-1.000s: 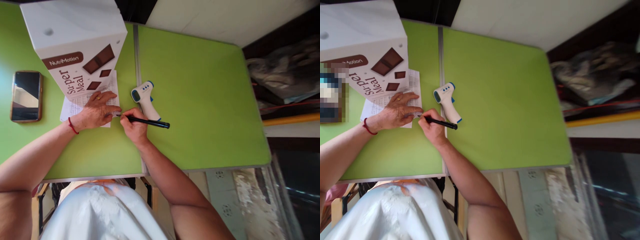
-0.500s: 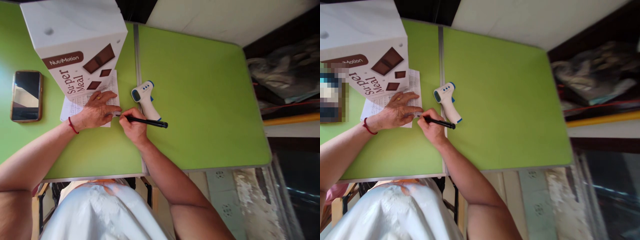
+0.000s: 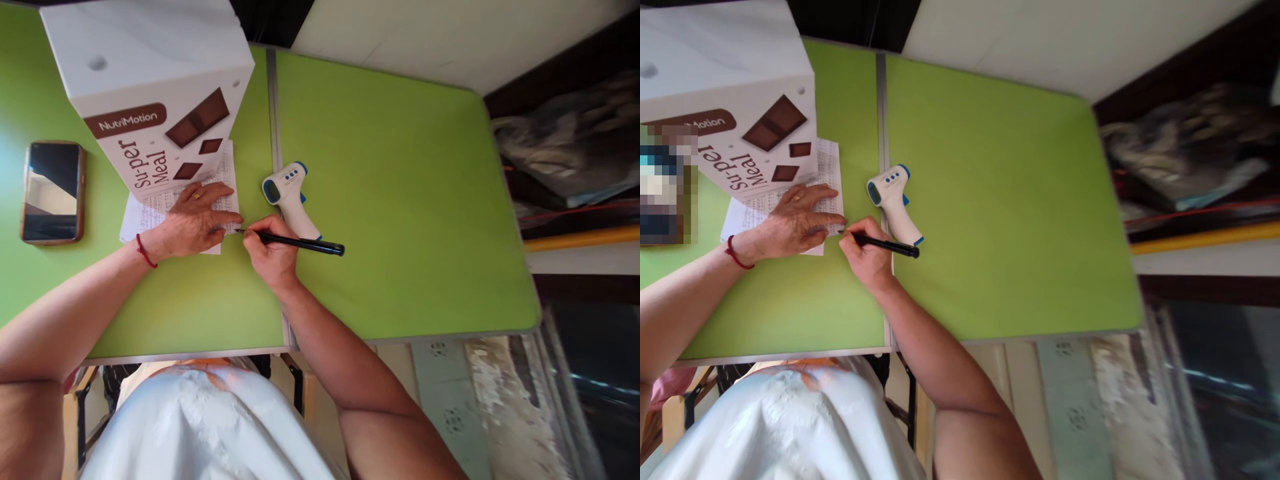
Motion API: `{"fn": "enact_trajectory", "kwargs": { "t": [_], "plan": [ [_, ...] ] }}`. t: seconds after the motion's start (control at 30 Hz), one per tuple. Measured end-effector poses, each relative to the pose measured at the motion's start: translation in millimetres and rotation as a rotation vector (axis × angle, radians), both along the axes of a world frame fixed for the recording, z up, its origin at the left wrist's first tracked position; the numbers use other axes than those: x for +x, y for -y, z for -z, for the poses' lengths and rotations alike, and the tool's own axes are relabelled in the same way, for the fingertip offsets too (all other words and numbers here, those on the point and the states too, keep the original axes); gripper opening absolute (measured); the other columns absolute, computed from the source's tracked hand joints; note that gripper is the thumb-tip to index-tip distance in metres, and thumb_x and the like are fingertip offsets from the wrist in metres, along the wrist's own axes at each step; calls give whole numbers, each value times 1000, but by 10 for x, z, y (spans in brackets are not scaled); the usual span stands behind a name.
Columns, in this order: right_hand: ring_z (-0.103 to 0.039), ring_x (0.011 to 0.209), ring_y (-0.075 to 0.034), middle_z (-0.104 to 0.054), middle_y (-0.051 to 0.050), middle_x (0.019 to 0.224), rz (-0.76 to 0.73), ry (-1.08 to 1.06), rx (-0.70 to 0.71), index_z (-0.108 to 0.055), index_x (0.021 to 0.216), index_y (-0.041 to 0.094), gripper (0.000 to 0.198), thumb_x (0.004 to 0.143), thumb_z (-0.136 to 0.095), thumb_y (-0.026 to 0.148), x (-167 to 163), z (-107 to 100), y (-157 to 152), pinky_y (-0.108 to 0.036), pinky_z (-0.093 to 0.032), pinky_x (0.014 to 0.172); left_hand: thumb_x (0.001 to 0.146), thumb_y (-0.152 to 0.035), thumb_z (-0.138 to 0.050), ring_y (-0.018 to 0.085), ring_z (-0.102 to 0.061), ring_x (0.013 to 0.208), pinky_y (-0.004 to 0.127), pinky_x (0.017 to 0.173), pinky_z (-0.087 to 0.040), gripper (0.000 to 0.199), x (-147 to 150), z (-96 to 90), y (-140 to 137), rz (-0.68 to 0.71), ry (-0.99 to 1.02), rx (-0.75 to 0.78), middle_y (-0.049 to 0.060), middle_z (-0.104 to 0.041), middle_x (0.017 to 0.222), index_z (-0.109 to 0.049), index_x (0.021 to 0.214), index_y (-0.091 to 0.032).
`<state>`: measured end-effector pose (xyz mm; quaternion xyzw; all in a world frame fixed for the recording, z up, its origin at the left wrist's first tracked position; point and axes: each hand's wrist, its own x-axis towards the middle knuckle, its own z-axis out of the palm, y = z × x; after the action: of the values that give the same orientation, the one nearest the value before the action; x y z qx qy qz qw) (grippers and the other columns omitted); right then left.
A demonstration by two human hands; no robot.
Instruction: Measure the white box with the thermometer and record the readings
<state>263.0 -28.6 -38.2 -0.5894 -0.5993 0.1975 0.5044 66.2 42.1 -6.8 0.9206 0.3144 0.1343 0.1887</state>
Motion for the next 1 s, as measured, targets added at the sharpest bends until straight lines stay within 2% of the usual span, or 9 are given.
{"fn": "enact_trajectory", "kwargs": {
  "t": [0.53, 0.73, 1.0],
  "plan": [
    [-49, 53, -13, -54, 7, 59, 4, 3, -11, -54, 73, 26, 12, 82, -62, 28, -12, -4, -2, -28, -45, 54, 100, -22, -54, 35, -49, 154, 60, 131, -28, 42, 4, 5, -1, 3, -8, 8, 17, -53, 164, -78, 134, -26],
    [-51, 55, -14, -54, 6, 61, 11, -55, 66, -54, 75, 27, 11, 85, -59, 29, 2, -22, -6, -29, -47, 55, 101, -23, -54, 35, -48, 155, 61, 130, -28, 42, 4, 10, -6, 2, -8, 9, 16, -53, 164, -77, 135, -28],
    [-49, 52, -14, -54, 6, 59, -21, -46, 59, -55, 75, 26, 9, 82, -61, 27, -22, -18, -19, -28, -43, 52, 99, -21, -56, 34, -49, 153, 60, 131, -29, 42, 2, 6, -3, -7, 3, 3, 13, -55, 163, -78, 134, -30]
  ]
}}
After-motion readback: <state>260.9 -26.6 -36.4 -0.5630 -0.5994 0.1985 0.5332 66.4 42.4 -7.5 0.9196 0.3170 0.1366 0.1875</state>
